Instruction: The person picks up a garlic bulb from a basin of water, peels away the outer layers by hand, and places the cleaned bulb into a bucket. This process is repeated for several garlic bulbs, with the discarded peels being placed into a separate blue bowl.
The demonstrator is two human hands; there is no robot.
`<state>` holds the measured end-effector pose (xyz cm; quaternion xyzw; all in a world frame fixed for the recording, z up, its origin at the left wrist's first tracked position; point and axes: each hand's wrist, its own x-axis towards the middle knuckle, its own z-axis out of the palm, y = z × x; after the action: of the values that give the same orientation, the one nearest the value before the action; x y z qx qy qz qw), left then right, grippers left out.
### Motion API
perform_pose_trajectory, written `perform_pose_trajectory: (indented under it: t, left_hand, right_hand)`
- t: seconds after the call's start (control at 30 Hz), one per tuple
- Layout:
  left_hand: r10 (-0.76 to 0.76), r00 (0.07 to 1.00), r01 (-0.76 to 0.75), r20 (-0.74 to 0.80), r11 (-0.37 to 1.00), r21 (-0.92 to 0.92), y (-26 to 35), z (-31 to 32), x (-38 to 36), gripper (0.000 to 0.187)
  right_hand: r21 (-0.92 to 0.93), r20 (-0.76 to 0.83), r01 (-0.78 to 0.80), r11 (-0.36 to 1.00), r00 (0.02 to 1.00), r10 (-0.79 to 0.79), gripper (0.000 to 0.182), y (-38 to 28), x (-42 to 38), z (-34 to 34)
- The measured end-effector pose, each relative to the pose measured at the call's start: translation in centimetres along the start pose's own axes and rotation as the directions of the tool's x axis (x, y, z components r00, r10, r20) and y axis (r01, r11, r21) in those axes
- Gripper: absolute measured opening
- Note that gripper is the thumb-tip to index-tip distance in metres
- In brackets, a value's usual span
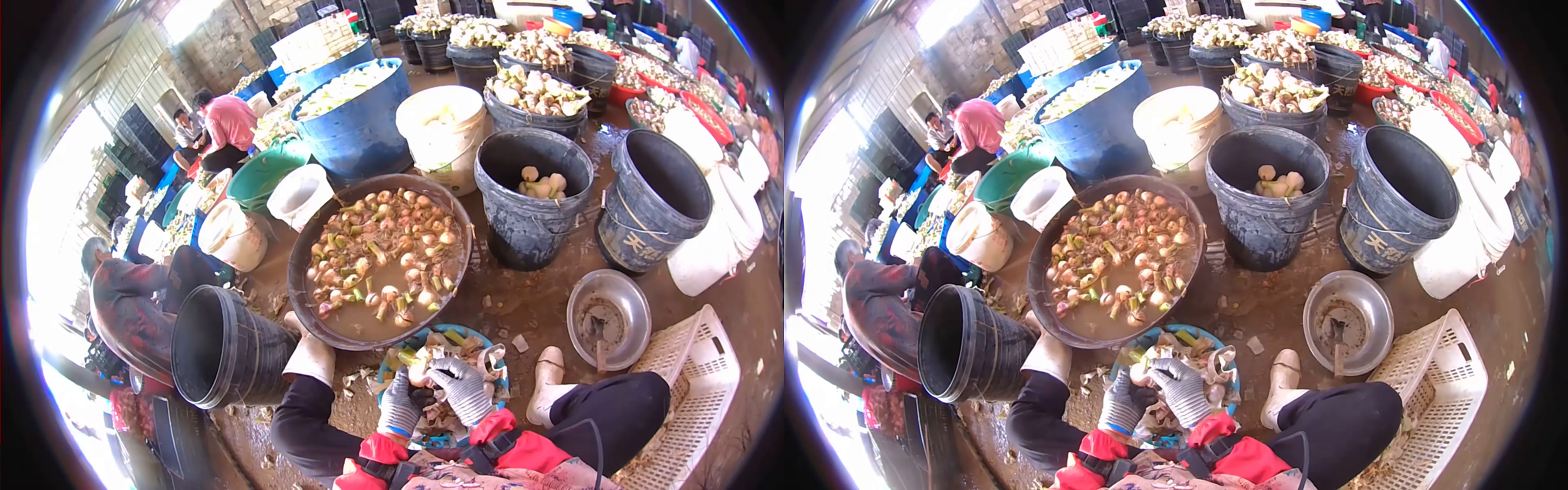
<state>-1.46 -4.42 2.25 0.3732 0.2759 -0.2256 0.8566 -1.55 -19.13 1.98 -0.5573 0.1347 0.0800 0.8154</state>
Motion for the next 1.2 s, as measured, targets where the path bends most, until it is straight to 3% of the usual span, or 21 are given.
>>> perform_pose_trajectory:
  t: [0.07, 0.13, 0.17, 0.2, 0.23, 0.27, 0.33, 0.4, 0.43, 0.47, 0.5, 0.53, 0.6, 0.73, 0.8, 0.83, 0.87, 0.93, 1.0, 1.07, 1.2]
  left_hand:
    - [-0.012, 1.0, 0.012, -0.001, 0.999, 0.034, -0.7, -0.3, 0.0, 0.035]
    - [0.213, 0.975, -0.22, 0.059, 0.908, 0.357, -1.3, -0.1, -0.5, 0.035]
    - [0.301, 0.945, -0.322, 0.13, 0.77, 0.551, -1.2, -0.2, -0.3, 0.038]
    - [0.302, 0.945, -0.321, 0.128, 0.77, 0.551, -1.2, -0.3, 0.0, 0.038]
    - [0.296, 0.947, -0.32, 0.127, 0.817, 0.48, -1.1, -0.6, 0.2, 0.041]
    - [0.289, 0.949, -0.315, 0.126, 0.859, 0.404, -0.8, -0.3, 0.0, 0.045]
    - [0.226, 0.966, -0.255, 0.128, 0.918, 0.303, -0.1, -0.3, -1.3, 0.05]
    - [0.104, 0.964, -0.122, 0.246, 0.991, 0.057, 0.5, 0.2, -2.5, 0.054]
    - [0.049, 0.946, -0.061, 0.321, 0.998, 0.028, 0.7, 0.1, -2.6, 0.057]
    - [0.048, 0.947, -0.06, 0.317, 0.998, 0.027, 0.8, -0.1, -3.0, 0.057]
    - [-0.011, 0.932, -0.006, 0.362, 0.999, 0.045, 0.9, -0.2, -3.5, 0.059]
    - [-0.07, 0.912, 0.048, 0.404, 0.997, 0.065, 1.0, -0.3, -4.0, 0.061]
    - [-0.076, 0.918, 0.064, 0.388, 0.997, 0.044, 1.4, 0.1, -4.5, 0.063]
    - [0.062, 0.964, -0.06, 0.259, 0.998, -0.017, 1.3, -0.2, -4.0, 0.074]
    - [0.083, 0.987, -0.101, 0.134, 0.986, 0.131, 1.4, -0.2, -3.9, 0.072]
    - [0.097, 0.987, -0.131, 0.126, 0.944, 0.303, 1.2, -0.7, -3.5, 0.069]
    - [0.094, 0.988, -0.129, 0.125, 0.944, 0.304, 1.1, -0.9, -3.3, 0.069]
    - [0.079, 0.988, -0.129, 0.132, 0.892, 0.433, 1.0, -1.0, -3.1, 0.071]
    - [0.068, 0.986, -0.124, 0.149, 0.904, 0.41, 1.2, -0.9, -3.0, 0.074]
    - [-0.06, 0.977, -0.012, 0.207, 0.944, 0.33, 1.5, -1.2, -3.0, 0.076]
    - [0.015, 0.968, -0.057, 0.249, 0.985, 0.161, 1.1, -0.9, -3.1, 0.075]
  right_hand:
    - [-0.035, -0.058, 0.007, 0.999, 0.998, -0.009, 0.017, 0.3, 0.0, -0.1]
    - [-0.088, -0.037, 0.024, 0.996, 0.999, -0.028, 0.018, 0.2, 0.1, -0.3]
    - [-0.142, -0.012, 0.046, 0.989, 0.999, -0.048, 0.018, 0.1, 0.1, -0.3]
    - [-0.196, 0.013, 0.068, 0.978, 0.998, -0.067, 0.019, 0.0, 0.1, -0.3]
    - [-0.343, 0.076, 0.207, 0.916, 0.978, -0.193, 0.021, -0.1, -0.1, -0.2]
    - [-0.343, 0.077, 0.204, 0.917, 0.979, -0.189, 0.021, -0.3, -0.2, -0.1]
    - [-0.182, 0.075, 0.107, 0.977, 0.993, -0.095, 0.022, -0.8, -0.1, 0.1]
    - [-0.142, 0.012, 0.079, 0.987, 0.997, -0.079, 0.023, -0.1, 0.2, -0.1]
    - [-0.12, -0.024, 0.01, 0.993, 1.0, -0.013, 0.023, 0.4, 0.5, -0.8]
    - [-0.095, -0.053, -0.06, 0.994, 0.997, 0.055, 0.023, 1.1, 1.0, -1.5]
    - [-0.081, -0.094, -0.024, 0.996, 0.995, 0.016, 0.023, 2.1, 1.7, -2.1]
    - [-0.155, -0.131, -0.054, 0.986, 0.991, 0.034, 0.024, 3.0, 2.4, -2.9]
    - [-0.501, 0.0, 0.072, 0.863, 0.997, -0.083, 0.026, 3.5, 3.2, -4.0]
    - [-0.456, 0.126, 0.253, 0.853, 0.967, -0.22, 0.028, 0.3, 0.9, -2.0]
    - [-0.359, 0.268, 0.192, 0.913, 0.959, -0.096, 0.028, -1.5, -0.1, -0.8]
    - [-0.336, 0.255, 0.231, 0.913, 0.956, -0.148, 0.027, -1.1, -0.6, -0.3]
    - [-0.336, 0.253, 0.229, 0.913, 0.956, -0.147, 0.027, -1.1, -0.6, -0.1]
    - [-0.425, 0.271, 0.378, 0.823, 0.92, -0.283, 0.026, -1.0, -0.8, 0.2]
    - [-0.449, 0.269, 0.406, 0.796, 0.911, -0.313, 0.027, -0.1, -0.7, 0.3]
    - [-0.498, 0.264, 0.394, 0.772, 0.918, -0.297, 0.029, 0.4, -0.4, 0.3]
    - [-0.445, 0.187, 0.226, 0.866, 0.97, -0.157, 0.032, -0.4, -0.3, -0.1]
